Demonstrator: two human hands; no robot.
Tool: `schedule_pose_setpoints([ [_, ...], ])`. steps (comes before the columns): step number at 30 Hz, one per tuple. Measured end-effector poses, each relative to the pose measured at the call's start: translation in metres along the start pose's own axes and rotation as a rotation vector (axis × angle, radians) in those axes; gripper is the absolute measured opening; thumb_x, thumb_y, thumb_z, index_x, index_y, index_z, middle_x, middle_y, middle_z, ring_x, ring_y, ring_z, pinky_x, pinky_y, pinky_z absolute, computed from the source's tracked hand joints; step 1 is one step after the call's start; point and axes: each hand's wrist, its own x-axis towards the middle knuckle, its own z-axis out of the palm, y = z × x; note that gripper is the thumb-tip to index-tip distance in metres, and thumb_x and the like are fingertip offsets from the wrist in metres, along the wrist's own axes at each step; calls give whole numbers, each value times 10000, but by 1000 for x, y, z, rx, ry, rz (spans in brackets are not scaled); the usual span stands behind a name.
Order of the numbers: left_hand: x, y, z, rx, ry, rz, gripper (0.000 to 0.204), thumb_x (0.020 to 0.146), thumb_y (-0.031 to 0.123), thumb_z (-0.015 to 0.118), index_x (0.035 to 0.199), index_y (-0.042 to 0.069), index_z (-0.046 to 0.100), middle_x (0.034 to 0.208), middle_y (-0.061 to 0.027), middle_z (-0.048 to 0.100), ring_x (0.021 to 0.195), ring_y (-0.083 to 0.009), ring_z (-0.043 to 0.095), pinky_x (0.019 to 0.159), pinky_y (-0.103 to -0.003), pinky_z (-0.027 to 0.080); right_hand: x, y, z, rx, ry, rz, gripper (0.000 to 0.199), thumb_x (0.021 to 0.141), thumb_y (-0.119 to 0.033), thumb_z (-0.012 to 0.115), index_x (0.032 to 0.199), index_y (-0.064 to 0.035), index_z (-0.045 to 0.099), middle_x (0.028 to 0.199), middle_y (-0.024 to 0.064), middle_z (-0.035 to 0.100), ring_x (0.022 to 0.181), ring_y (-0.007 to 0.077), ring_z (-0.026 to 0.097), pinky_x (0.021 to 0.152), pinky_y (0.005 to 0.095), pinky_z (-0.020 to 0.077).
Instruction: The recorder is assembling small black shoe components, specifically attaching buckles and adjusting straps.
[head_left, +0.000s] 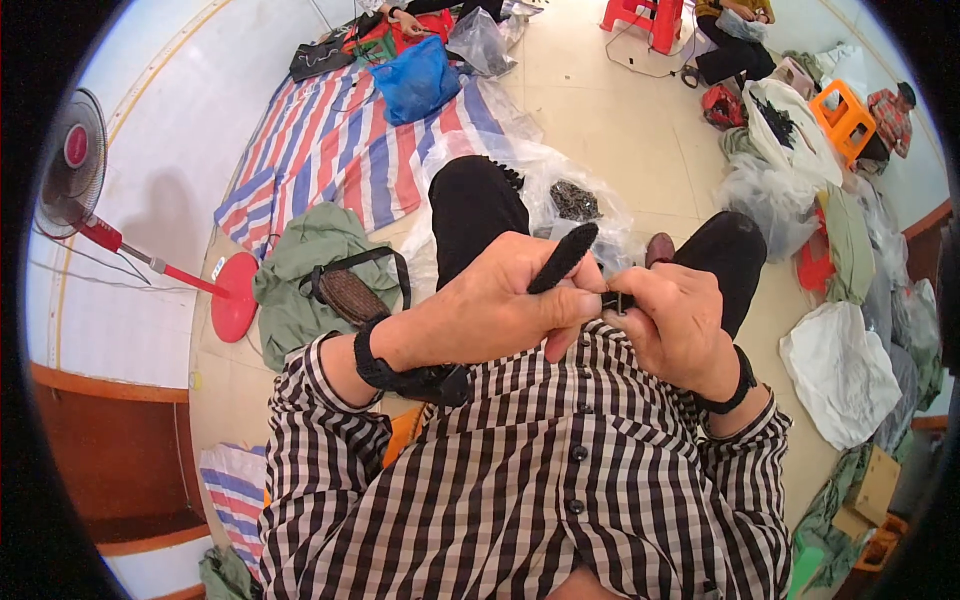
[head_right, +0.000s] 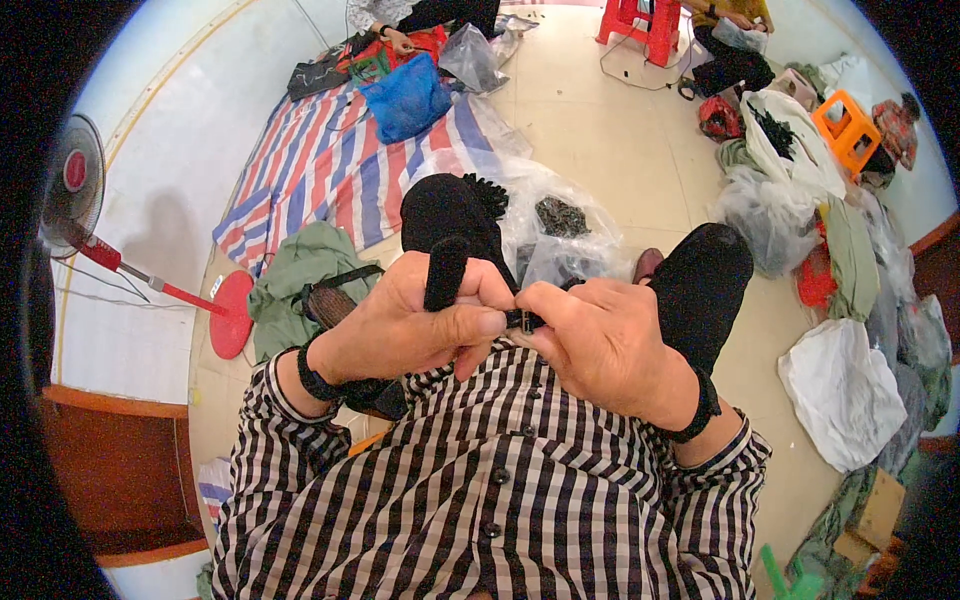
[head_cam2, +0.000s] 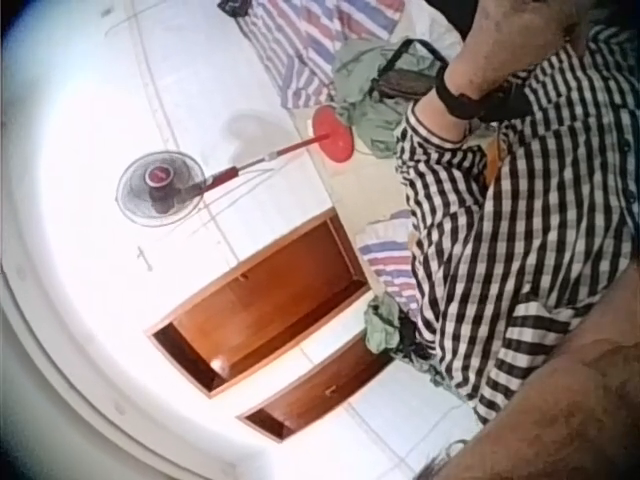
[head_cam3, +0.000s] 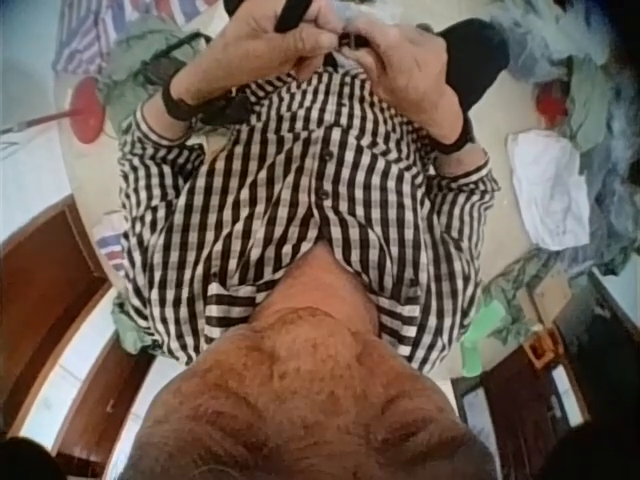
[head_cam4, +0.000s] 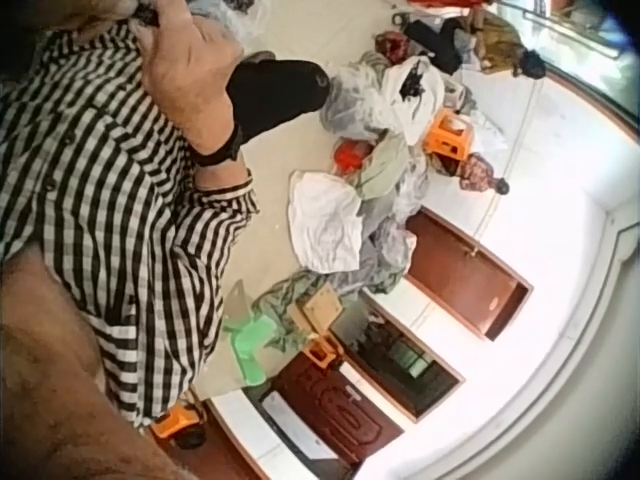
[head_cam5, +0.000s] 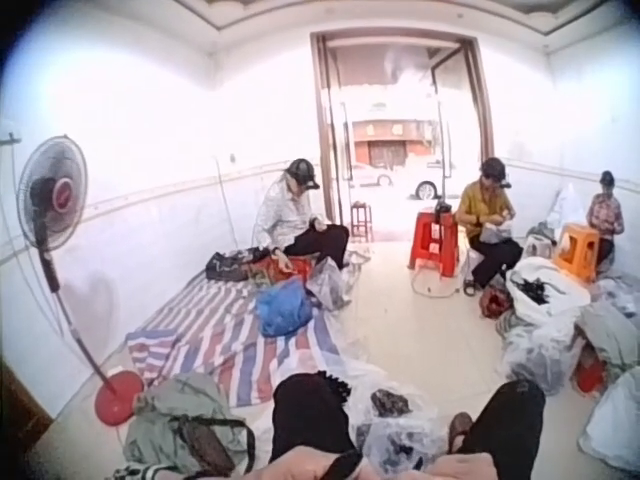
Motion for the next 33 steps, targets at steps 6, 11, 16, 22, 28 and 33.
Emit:
schedule_pose_setpoints([
  [6, -1, -7, 0, -21, -5, 8, 200, 907, 213, 529, 905, 16, 561, 586, -7, 562, 478, -33, 477, 419, -173, 317, -4, 2, 5, -16, 87, -46, 363, 674, -77, 705, 982, 25, 541, 629, 48, 527, 478, 178, 509, 409, 291, 384],
  [11, -2, -6, 0, -33, 2, -5, 114, 892, 118, 530, 895, 7, 556, 598, -6, 558, 495, -38, 496, 431, -172, 340, -3, 0, 6, -29, 67, -61, 371, 681, -112, 713, 978, 31, 543, 622, 50, 524, 470, 173, 506, 408, 286, 387],
  [16, -2, -9, 2, -28, 63, -9, 53, 855, 49, 553, 853, -4, 557, 587, -5, 553, 497, -37, 504, 434, -178, 376, -1, -1, 7, -50, 76, -87, 355, 688, -112, 699, 974, 36, 549, 602, 41, 509, 473, 162, 508, 409, 281, 389],
  [22, 0, -3, 3, 23, 127, -47, 49, 812, 26, 552, 778, -9, 557, 544, 9, 528, 468, -35, 487, 424, -185, 377, 2, -2, 6, -103, 32, -101, 356, 679, -98, 694, 975, 37, 551, 592, 34, 501, 471, 153, 505, 411, 276, 389],
  [28, -2, -12, 4, 7, 165, -20, 56, 802, 25, 536, 752, 1, 547, 533, 26, 508, 458, -22, 463, 421, -181, 365, 5, -2, 2, -12, -53, 8, 376, 677, -127, 715, 993, 2, 557, 586, 43, 514, 473, 170, 518, 429, 280, 397],
  [33, -2, -12, 3, -62, 186, -17, 67, 813, 30, 526, 753, 11, 549, 536, 32, 500, 458, -19, 459, 414, -179, 363, 2, -2, -1, 87, -166, 174, 387, 686, -157, 725, 1011, -23, 564, 595, 59, 530, 493, 195, 541, 445, 300, 396],
])
